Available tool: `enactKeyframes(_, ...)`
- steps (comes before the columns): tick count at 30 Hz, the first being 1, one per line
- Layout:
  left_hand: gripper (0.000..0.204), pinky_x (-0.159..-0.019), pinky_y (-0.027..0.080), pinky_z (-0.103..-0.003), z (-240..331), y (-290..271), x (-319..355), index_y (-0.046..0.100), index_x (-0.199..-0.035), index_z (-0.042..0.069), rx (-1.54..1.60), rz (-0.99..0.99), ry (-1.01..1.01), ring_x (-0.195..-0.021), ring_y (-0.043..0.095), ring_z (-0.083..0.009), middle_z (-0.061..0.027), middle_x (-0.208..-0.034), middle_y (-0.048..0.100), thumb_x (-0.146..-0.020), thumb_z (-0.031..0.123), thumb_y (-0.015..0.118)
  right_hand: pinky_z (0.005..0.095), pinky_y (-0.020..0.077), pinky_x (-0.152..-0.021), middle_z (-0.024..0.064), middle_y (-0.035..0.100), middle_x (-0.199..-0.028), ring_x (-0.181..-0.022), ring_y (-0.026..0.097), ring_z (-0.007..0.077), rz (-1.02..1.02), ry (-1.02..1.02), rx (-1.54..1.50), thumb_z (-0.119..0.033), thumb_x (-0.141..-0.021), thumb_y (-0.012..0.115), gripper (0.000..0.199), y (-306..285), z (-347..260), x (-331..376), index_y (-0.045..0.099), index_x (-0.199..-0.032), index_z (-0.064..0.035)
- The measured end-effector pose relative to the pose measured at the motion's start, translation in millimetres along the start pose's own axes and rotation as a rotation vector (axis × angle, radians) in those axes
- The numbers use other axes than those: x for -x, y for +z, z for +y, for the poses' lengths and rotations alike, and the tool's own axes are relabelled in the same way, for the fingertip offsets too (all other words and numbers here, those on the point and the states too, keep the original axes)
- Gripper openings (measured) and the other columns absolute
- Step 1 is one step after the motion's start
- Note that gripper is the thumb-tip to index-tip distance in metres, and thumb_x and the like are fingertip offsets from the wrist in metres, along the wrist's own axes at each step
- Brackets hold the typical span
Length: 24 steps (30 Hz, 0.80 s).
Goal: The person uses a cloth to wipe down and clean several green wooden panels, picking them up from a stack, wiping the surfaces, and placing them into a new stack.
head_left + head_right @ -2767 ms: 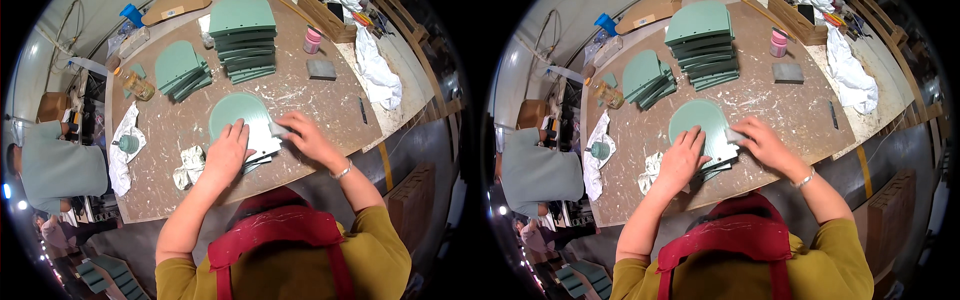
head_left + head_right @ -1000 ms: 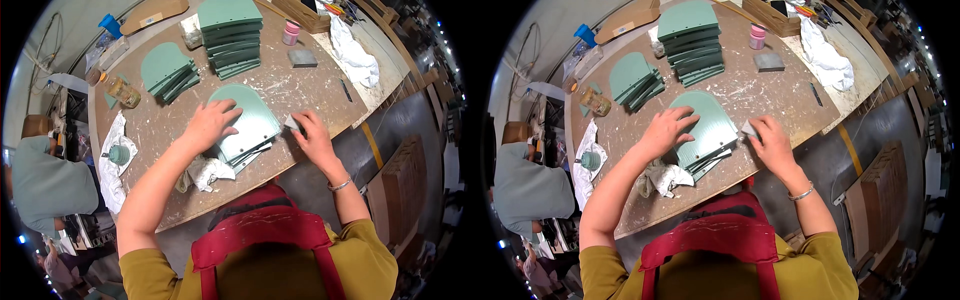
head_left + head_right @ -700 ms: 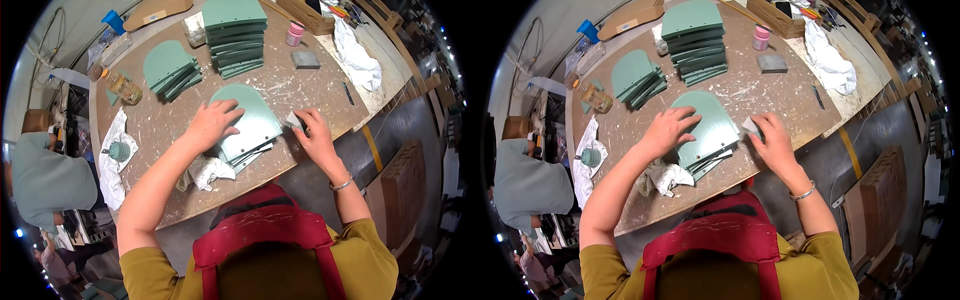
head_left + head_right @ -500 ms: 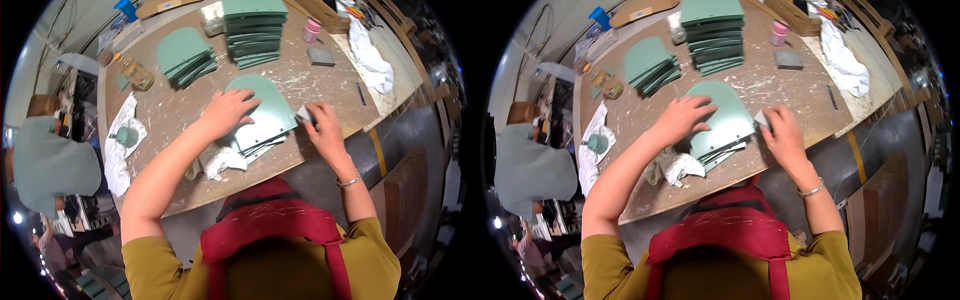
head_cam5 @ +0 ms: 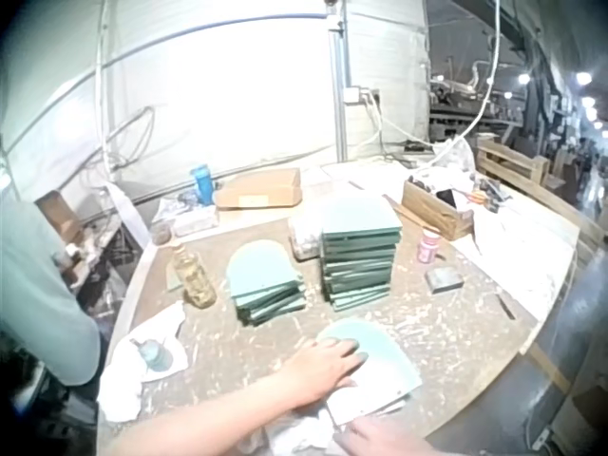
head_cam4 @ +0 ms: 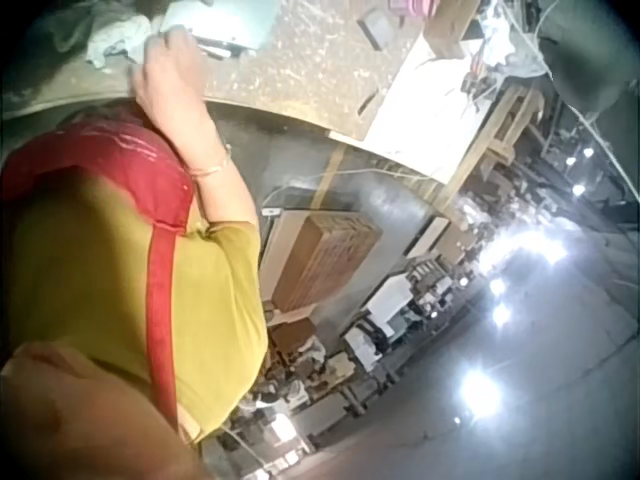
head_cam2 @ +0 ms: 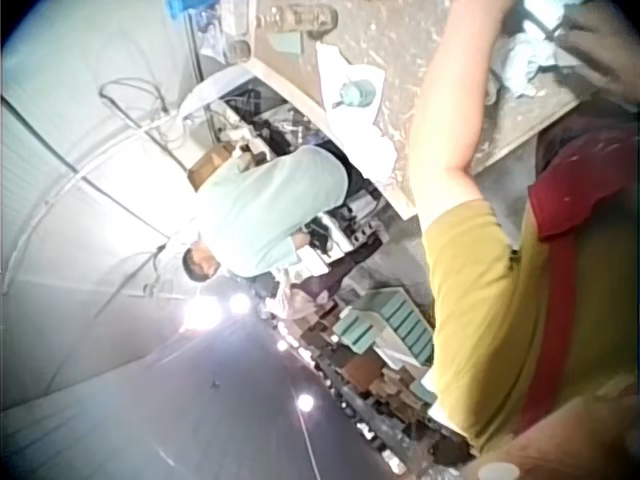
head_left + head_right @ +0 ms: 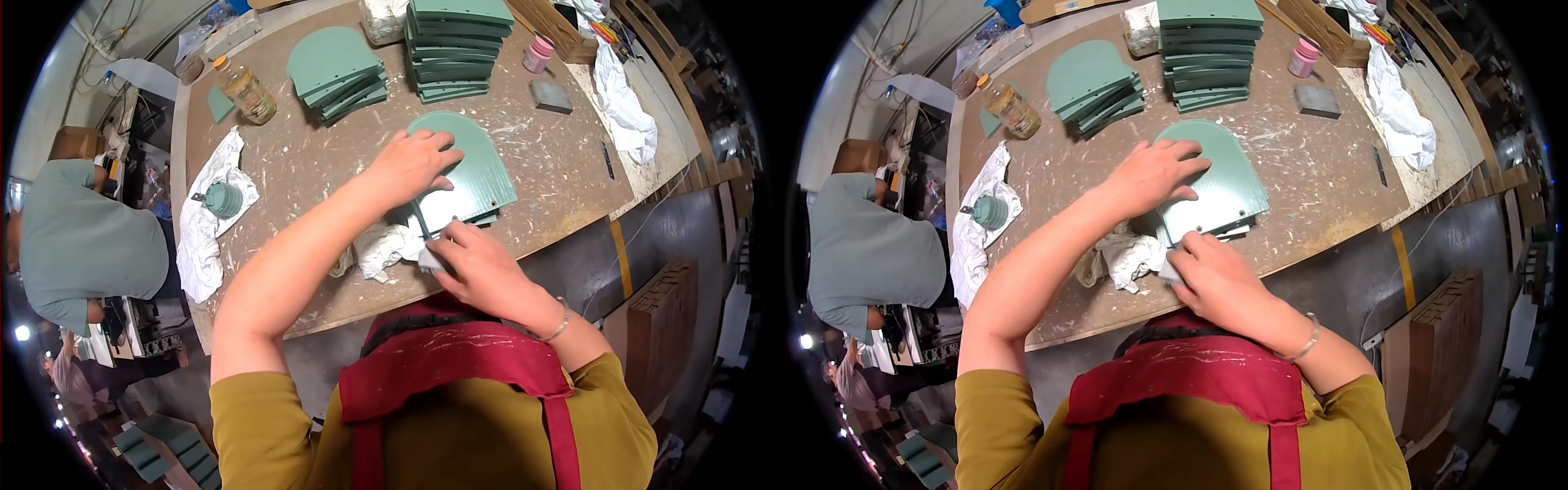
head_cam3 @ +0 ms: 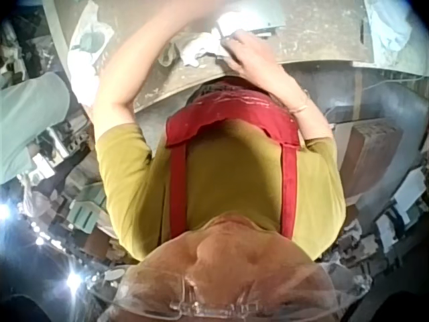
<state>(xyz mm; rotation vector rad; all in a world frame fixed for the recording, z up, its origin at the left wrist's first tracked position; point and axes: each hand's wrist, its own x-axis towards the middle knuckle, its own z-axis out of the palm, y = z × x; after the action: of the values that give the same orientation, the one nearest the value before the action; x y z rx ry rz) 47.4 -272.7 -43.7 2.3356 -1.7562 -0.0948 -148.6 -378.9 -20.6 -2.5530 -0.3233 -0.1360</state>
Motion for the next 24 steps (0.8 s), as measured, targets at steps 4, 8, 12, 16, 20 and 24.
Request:
enactKeyframes(4, 0.051, -0.103, 0.043, -0.049, -21.1, -1.8, 36.0, 0.057, -0.136, 0.015, 0.123, 0.206, -0.151, -0.131, 0.05, -0.0311, -0.01, -0.144, 0.051, -0.088, 0.03, 0.07, 0.033, 0.0495, -0.084, 0.0083, 0.062, -0.105, -0.098, 0.061, 0.0198, 0.045, 0.214, -0.546, -0.018, -0.09, 0.07, 0.036, -37.6, 11.1, -1.3, 0.065, -0.121, -0.0004)
enactKeyframes(8, 0.065, -0.109, 0.037, -0.053, -1.0, 21.9, 119.3, 0.054, -0.14, 0.015, 0.175, 0.299, -0.541, -0.139, 0.04, -0.0397, -0.0131, -0.151, 0.044, -0.083, 0.039, 0.075, 0.0238, 0.0453, -0.078, -0.0006, 0.068, -0.109, -0.095, 0.057, 0.006, 0.454, 0.453, -1.164, -0.023, -0.097, 0.065, 0.036, -36.2, 50.9, -36.0, 0.065, -0.126, -0.0019)
enactKeyframes(12, 0.058, -0.107, 0.037, -0.056, 52.0, 75.7, 162.4, 0.061, -0.133, 0.012, 0.075, 0.082, -0.426, -0.136, 0.04, -0.0419, -0.0112, -0.15, 0.044, -0.08, 0.03, 0.077, 0.0233, 0.0434, -0.08, -0.0019, 0.068, -0.105, -0.093, 0.058, 0.006, 0.44, 0.57, -1.364, -0.024, -0.097, 0.065, 0.032, -10.7, 74.4, -71.5, 0.066, -0.122, -0.005)
enactKeyframes(16, 0.038, -0.1, 0.043, -0.047, 20.9, 63.6, 153.3, 0.068, -0.11, 0.006, 0.306, 0.407, -0.692, -0.12, 0.051, -0.0367, -0.0129, -0.129, 0.057, -0.074, 0.015, 0.076, 0.028, 0.0498, -0.082, 0.0006, 0.067, -0.105, -0.094, 0.06, 0.009, 0.379, 0.534, -1.526, -0.02, -0.098, 0.064, 0.027, 9.5, 103.3, -73.8, 0.064, -0.12, -0.0035)
enactKeyframes(20, 0.032, -0.1, 0.043, -0.047, 36.2, 9.8, 98.9, 0.068, -0.104, 0.004, 0.279, 0.488, -0.575, -0.116, 0.051, -0.0385, -0.0168, -0.125, 0.056, -0.076, 0.018, 0.074, 0.0297, 0.0523, -0.083, 0.0036, 0.066, -0.108, -0.096, 0.061, 0.0116, 0.429, 0.521, -1.592, -0.02, -0.1, 0.061, 0.029, 10.9, 108.0, -67.4, 0.062, -0.121, -0.0011)
enactKeyframes(24, 0.04, -0.109, 0.035, -0.049, 65.4, 59.6, 58.6, 0.06, -0.115, 0.006, 0.43, 0.532, -0.516, -0.126, 0.043, -0.0438, -0.021, -0.138, 0.042, -0.076, 0.004, 0.068, 0.0303, 0.0524, -0.084, 0.0046, 0.065, -0.11, -0.097, 0.061, 0.0126, 0.43, 0.557, -1.579, -0.021, -0.1, 0.06, 0.03, 10.2, 94.1, -72.1, 0.06, -0.123, -0.0007)
